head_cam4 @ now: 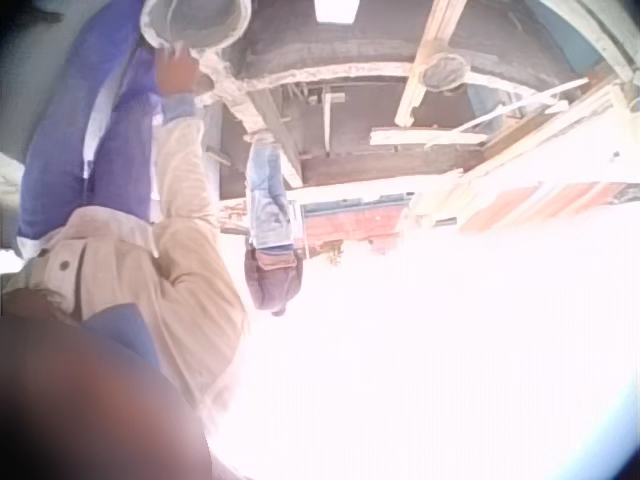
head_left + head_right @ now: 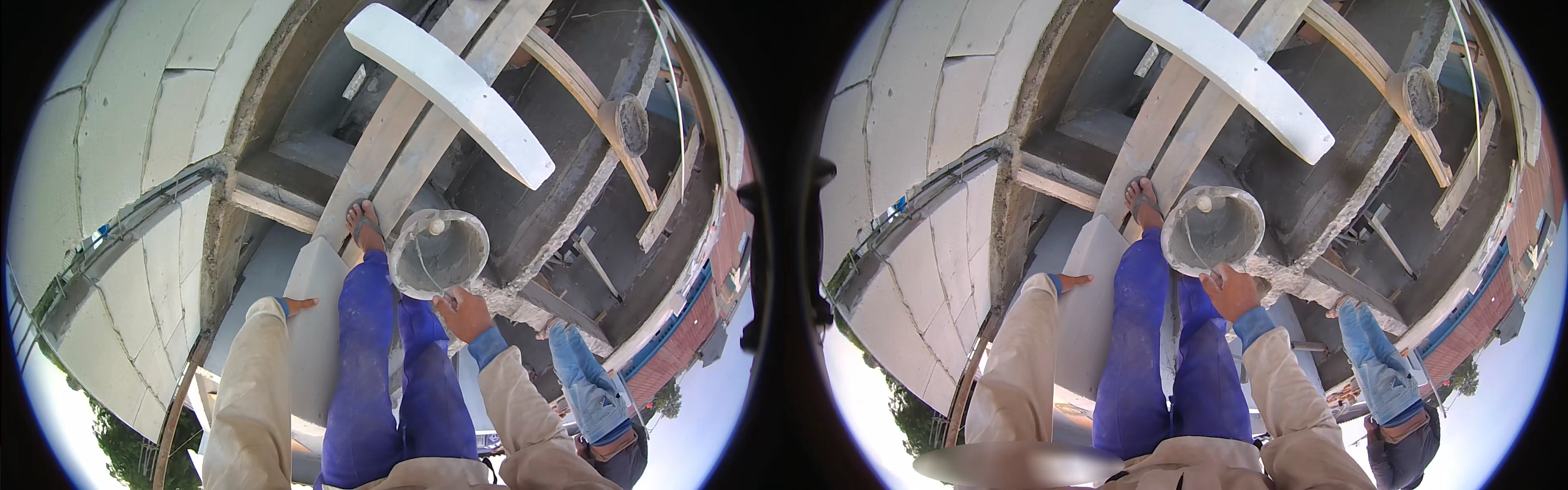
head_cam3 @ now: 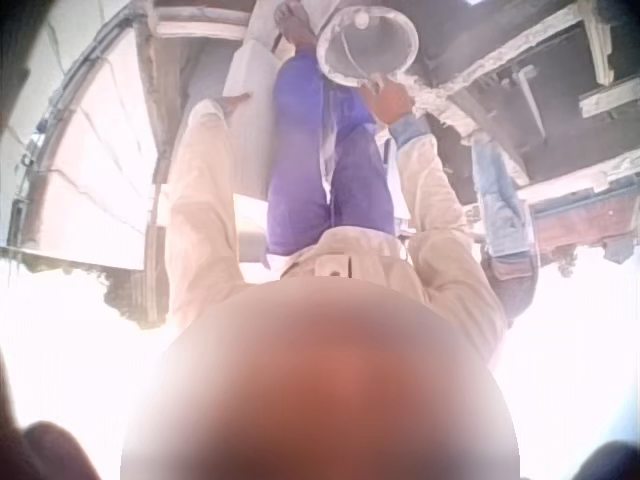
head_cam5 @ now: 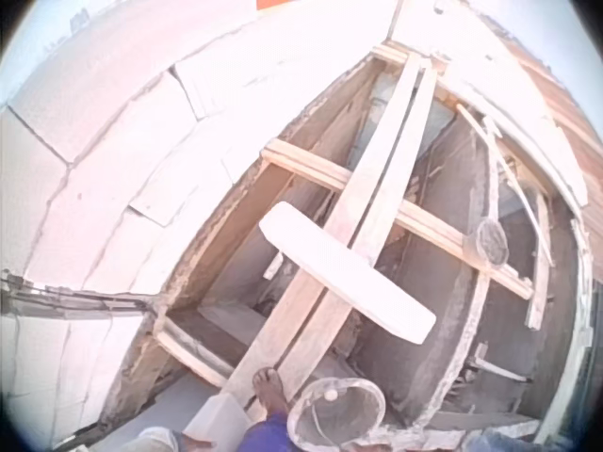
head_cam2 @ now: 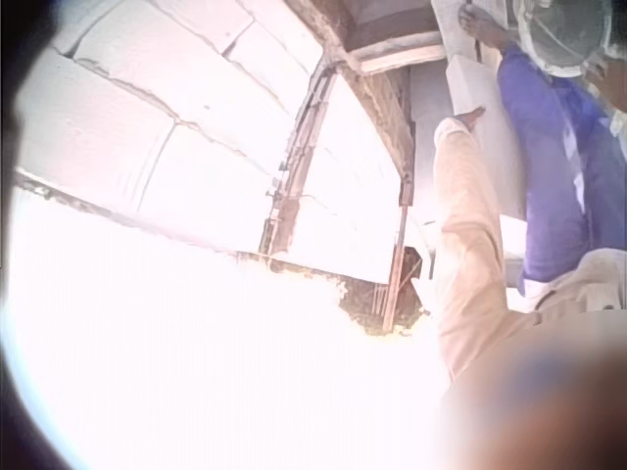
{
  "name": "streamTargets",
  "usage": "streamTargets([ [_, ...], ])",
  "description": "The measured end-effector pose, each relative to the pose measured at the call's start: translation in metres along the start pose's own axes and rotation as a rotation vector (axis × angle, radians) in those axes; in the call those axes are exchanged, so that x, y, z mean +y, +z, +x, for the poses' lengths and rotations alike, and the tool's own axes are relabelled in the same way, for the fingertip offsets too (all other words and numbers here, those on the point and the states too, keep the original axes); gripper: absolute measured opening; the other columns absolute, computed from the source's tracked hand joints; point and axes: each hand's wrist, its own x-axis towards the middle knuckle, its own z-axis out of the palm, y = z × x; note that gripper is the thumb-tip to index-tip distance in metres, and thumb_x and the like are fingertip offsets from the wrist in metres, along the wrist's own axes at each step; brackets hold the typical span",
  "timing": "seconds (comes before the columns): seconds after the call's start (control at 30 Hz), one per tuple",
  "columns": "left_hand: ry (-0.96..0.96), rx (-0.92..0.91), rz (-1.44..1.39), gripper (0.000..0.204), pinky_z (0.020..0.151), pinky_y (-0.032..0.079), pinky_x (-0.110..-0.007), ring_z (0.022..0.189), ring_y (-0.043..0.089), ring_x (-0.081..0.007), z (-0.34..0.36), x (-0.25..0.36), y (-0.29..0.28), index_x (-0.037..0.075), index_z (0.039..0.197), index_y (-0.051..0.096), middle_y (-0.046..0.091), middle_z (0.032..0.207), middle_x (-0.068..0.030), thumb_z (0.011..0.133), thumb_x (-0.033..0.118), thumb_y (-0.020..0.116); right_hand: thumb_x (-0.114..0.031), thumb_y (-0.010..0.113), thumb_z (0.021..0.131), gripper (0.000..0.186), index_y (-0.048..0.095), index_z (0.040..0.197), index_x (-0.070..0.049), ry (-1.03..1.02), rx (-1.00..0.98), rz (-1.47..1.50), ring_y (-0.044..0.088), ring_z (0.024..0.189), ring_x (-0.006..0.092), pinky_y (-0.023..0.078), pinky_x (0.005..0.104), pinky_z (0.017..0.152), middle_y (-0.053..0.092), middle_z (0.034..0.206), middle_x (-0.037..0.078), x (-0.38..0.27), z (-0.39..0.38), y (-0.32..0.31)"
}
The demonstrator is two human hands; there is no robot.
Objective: The person picks up white roof tiles and places them onto a wooden scaffolding structure. They then use a trowel to scoop cement from a bucket and apply it to the tiles, tapping them into place with a hammer.
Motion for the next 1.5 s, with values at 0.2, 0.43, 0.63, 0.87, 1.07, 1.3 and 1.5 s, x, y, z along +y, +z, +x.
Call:
streamTargets([
  [0.2, -0.035, 0.021, 0.063, 0.117, 0.104, 0.049, -0.043, 0.125, 0.06, -0.037, 0.047, -0.022, 0.024, -0.008, 0.14, 0.051, 0.062, 0.125, -0.0313, 0.062, 0.072, 0.083, -0.043, 0.072, 0.091, 0.042, 0.065, 0.091, -0.002, 0.225, 0.071, 0.042, 0.07, 0.077, 0.0368, 0.054, 0.0458, 0.072, 0.07, 0.079, 0.016, 0.105, -0.041, 0.019],
  [0.43, -0.104, 0.386, -0.051, 0.155, 0.118, 0.037, -0.044, 0.143, 0.04, -0.044, -0.027, -0.02, 0.048, -0.008, 0.159, -0.001, 0.035, 0.152, -0.0368, 0.055, 0.053, 0.095, -0.039, 0.073, 0.089, 0.036, 0.063, 0.087, -0.005, 0.414, 0.108, 0.047, 0.069, 0.077, 0.0383, 0.053, 0.047, 0.071, 0.069, 0.077, 0.016, 0.205, -0.1, 0.04],
  [0.63, 0.101, 0.808, -0.003, 0.139, 0.12, 0.032, -0.05, 0.142, 0.035, -0.0499, -0.115, -0.001, 0.101, -0.01, 0.158, 0.003, 0.03, 0.154, -0.0358, 0.064, 0.037, 0.095, -0.037, 0.073, 0.088, 0.034, 0.06, 0.084, -0.006, 0.4, 0.14, 0.054, 0.068, 0.075, 0.0402, 0.052, 0.0478, 0.068, 0.067, 0.074, 0.016, 0.233, -0.129, 0.057],
  [0.87, 0.466, 1.15, 0.162, 0.132, 0.118, 0.03, -0.053, 0.139, 0.034, -0.0496, -0.119, 0.038, 0.093, -0.008, 0.157, 0.009, 0.033, 0.15, -0.0333, 0.063, 0.03, 0.094, -0.032, 0.076, 0.086, 0.033, 0.06, 0.08, -0.004, 0.405, 0.254, 0.153, 0.065, 0.066, 0.0342, 0.051, 0.0436, 0.064, 0.066, 0.071, 0.014, 0.234, -0.135, 0.064],
  [1.07, 0.718, 1.171, 0.476, 0.127, 0.107, 0.034, -0.058, 0.13, 0.043, -0.0423, -0.134, 0.116, 0.042, 0.003, 0.159, 0.019, 0.04, 0.144, -0.022, 0.061, 0.033, 0.094, -0.031, 0.077, 0.088, 0.034, 0.063, 0.081, -0.001, 0.386, 0.33, 0.375, 0.058, 0.06, 0.0218, 0.048, 0.0384, 0.061, 0.062, 0.067, 0.011, 0.217, -0.132, 0.082],
  [1.3, 0.783, 1.053, 0.982, 0.112, 0.107, 0.032, -0.056, 0.129, 0.045, -0.0361, -0.144, 0.257, -0.005, 0.01, 0.157, 0.032, 0.045, 0.143, -0.0156, 0.064, 0.029, 0.09, -0.027, 0.075, 0.09, 0.033, 0.059, 0.077, -0.001, 0.428, 0.423, 0.629, 0.05, 0.063, 0.0158, 0.045, 0.0362, 0.06, 0.059, 0.067, 0.007, 0.205, -0.129, 0.117],
  [1.5, 1.011, 1.162, 1.426, 0.103, 0.108, 0.032, -0.056, 0.131, 0.044, -0.0343, -0.129, 0.339, -0.039, 0.014, 0.159, 0.033, 0.046, 0.144, -0.0152, 0.072, 0.029, 0.086, -0.025, 0.074, 0.092, 0.036, 0.054, 0.073, -0.003, 0.441, 0.497, 0.621, 0.043, 0.065, 0.0093, 0.038, 0.0319, 0.058, 0.05, 0.066, 0.0, 0.207, -0.149, 0.14],
])
